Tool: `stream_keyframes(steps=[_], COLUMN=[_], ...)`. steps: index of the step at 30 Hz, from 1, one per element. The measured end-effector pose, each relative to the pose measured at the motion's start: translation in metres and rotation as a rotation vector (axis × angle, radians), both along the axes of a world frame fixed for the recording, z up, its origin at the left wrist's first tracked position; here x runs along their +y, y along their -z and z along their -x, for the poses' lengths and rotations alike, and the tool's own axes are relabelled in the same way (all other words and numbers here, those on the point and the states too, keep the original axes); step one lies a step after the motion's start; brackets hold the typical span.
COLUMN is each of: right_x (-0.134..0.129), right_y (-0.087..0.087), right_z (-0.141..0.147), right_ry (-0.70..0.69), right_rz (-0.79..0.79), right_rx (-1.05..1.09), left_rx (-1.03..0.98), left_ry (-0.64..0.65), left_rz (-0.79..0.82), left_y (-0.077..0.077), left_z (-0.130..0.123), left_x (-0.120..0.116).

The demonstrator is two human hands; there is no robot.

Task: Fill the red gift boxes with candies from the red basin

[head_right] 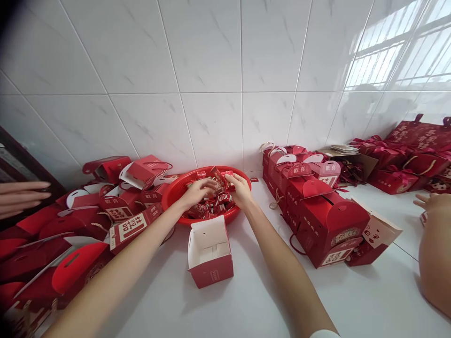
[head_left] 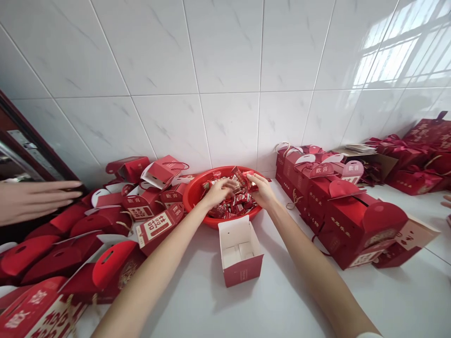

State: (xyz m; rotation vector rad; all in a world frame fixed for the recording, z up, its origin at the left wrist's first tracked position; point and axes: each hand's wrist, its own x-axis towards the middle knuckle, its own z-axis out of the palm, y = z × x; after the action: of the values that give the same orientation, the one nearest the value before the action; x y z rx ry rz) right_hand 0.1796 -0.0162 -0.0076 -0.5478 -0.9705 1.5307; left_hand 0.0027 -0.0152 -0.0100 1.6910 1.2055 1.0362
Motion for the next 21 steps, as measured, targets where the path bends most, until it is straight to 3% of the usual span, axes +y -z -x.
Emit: stream_keyframes(steps=[4,8,15,18,21], right_x=[0.001,-0.002,-0.001,-0.001,0.0], right_y=[-0.001,-0.004,-0.002,-0.001,-0.001], right_z=[0.0,-0.001,-0.001,-0.001,0.0], right_ry=[0.056,0.039,0.053,0.075,0.099], right_rz=[0.052,0.049,0.048,0.055,0.053], right_rx=[0.076,0.083,0.072,0.092,0.108], left_rx=[0.593,0.743,0.688,0.473,0.171], left_ry=[0.303,0.285,0.128,-0.013,-0.078], left_rz=[0.031,0.003,-0.123,-0.264,-0.264], left_y=[0.009,0.012,0.003,-0.004,-0.009], left_z=[-0.008,-0.017,-0.003,0.001,0.0], left_x=[0.002,0.007,0.002,-0.008,-0.018])
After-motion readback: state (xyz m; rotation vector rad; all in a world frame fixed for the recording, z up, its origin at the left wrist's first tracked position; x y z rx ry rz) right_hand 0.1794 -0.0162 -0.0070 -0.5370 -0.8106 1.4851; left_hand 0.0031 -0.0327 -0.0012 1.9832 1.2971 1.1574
